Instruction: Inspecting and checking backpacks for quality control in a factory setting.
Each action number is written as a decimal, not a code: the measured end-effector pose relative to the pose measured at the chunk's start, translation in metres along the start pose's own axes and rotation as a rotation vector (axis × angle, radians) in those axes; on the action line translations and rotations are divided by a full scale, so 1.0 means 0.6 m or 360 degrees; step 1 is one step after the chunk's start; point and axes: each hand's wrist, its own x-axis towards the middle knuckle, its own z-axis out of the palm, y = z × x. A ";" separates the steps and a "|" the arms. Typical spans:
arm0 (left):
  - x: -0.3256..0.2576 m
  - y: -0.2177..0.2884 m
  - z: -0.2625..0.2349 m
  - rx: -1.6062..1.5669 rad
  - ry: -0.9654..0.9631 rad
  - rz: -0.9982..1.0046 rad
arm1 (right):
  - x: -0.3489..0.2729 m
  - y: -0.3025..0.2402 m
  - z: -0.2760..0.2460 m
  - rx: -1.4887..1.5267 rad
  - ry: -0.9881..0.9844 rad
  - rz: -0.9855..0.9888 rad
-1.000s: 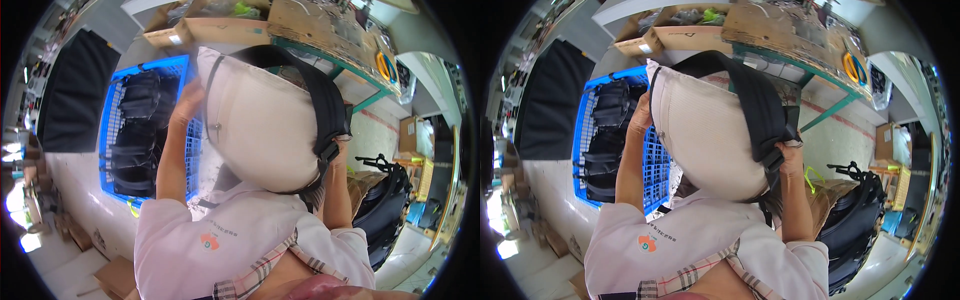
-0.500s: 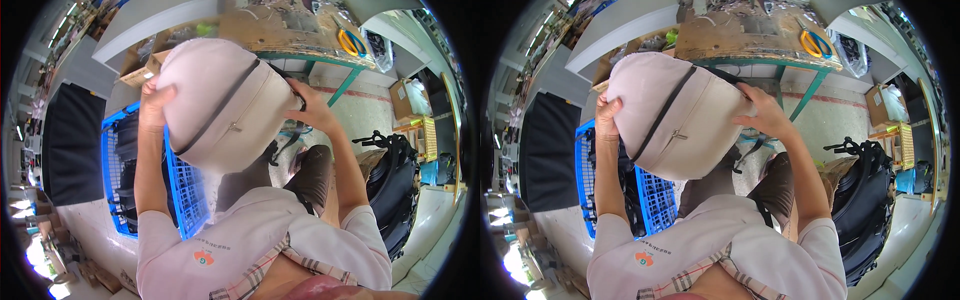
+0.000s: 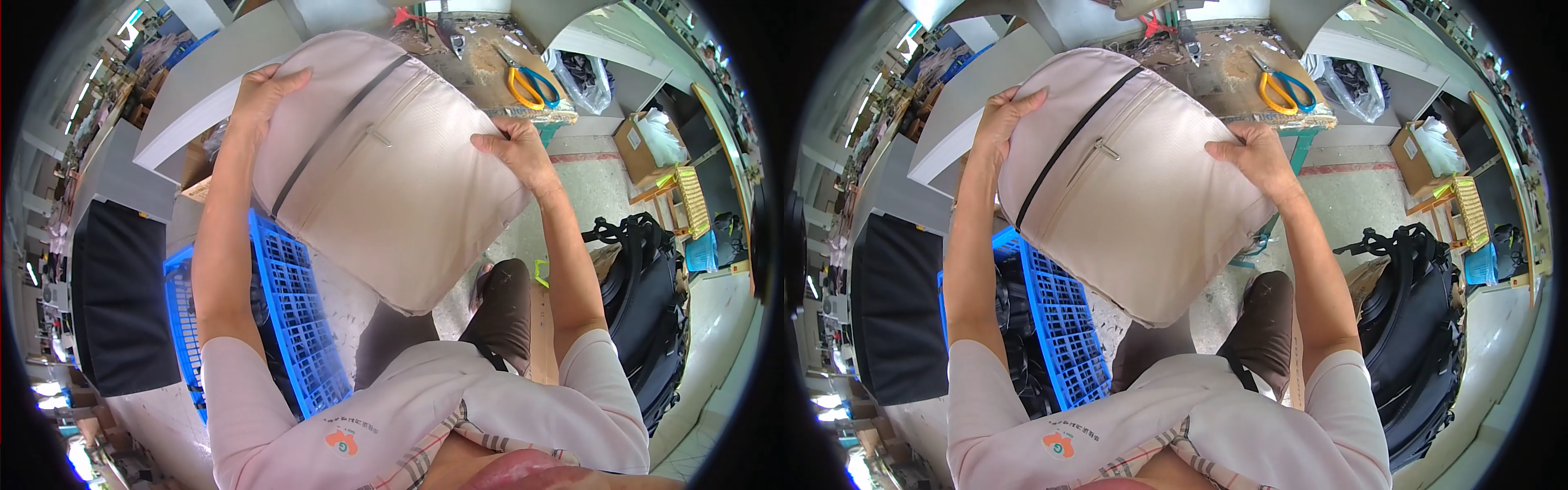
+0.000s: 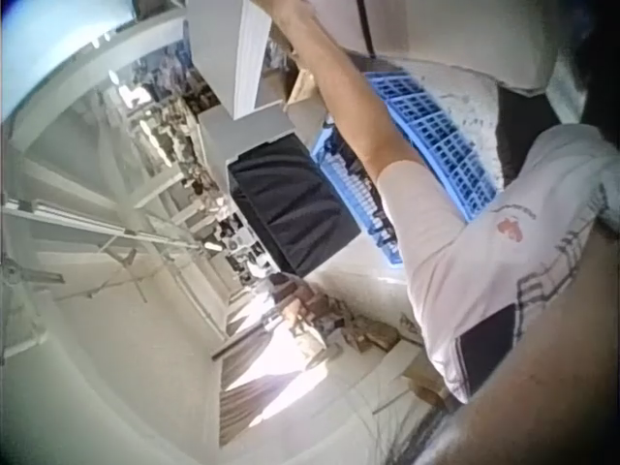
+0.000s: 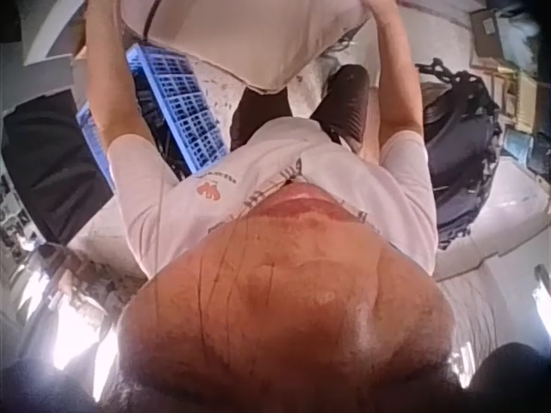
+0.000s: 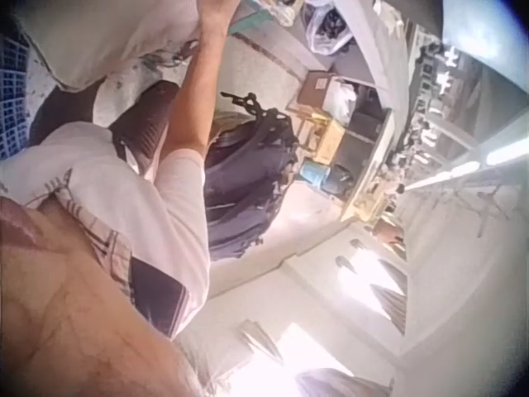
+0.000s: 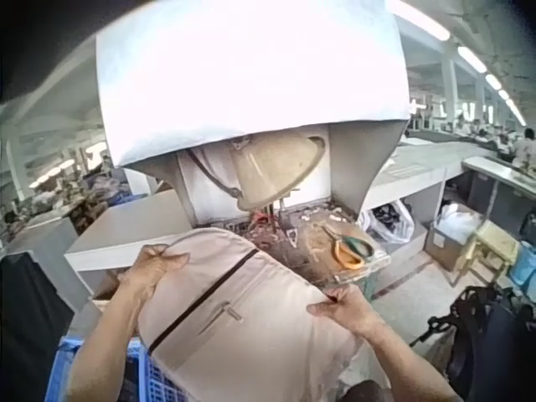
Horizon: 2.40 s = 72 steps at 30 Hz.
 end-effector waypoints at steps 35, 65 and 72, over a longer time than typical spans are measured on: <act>-0.146 0.062 0.122 0.2112 0.0369 0.1610 | -0.046 -0.083 -0.003 0.0008 -0.0795 -0.1081; -0.382 -0.068 -0.066 -0.1131 0.0914 0.0269 | -0.125 -0.039 0.113 0.1267 -0.0066 0.0090; -0.237 -0.125 -0.006 -0.1484 0.0598 0.0257 | 0.021 -0.024 0.045 0.1210 0.0028 0.0163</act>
